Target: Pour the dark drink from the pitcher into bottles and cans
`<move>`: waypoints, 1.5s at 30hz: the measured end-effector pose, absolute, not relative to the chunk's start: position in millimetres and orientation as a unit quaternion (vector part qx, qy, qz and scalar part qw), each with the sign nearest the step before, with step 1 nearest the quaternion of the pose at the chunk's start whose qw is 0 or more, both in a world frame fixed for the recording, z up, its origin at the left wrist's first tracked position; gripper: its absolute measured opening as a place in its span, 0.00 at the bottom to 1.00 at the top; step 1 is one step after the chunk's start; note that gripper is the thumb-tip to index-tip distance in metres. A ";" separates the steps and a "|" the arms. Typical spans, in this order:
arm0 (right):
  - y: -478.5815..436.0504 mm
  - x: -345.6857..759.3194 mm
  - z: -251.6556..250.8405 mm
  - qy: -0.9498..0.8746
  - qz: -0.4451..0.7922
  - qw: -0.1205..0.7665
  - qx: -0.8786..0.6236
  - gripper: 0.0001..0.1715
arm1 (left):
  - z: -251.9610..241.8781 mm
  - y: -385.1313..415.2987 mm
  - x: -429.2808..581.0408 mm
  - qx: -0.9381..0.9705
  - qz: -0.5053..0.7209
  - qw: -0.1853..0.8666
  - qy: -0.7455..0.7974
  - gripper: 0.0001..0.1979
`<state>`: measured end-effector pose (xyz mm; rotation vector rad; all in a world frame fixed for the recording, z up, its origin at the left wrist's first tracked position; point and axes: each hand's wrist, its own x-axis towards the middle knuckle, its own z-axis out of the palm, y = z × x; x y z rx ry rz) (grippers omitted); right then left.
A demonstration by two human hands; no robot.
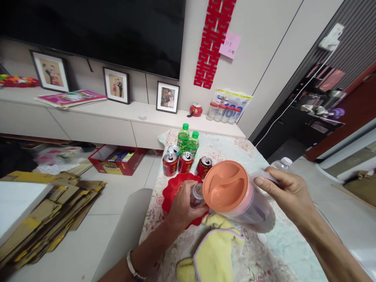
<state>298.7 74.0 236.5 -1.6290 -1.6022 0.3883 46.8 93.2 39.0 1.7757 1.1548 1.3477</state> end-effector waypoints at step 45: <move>70.4 294.9 240.9 -0.648 0.134 0.378 -0.648 0.34 | 41.0 93.4 45.9 0.669 0.505 0.329 0.435 0.34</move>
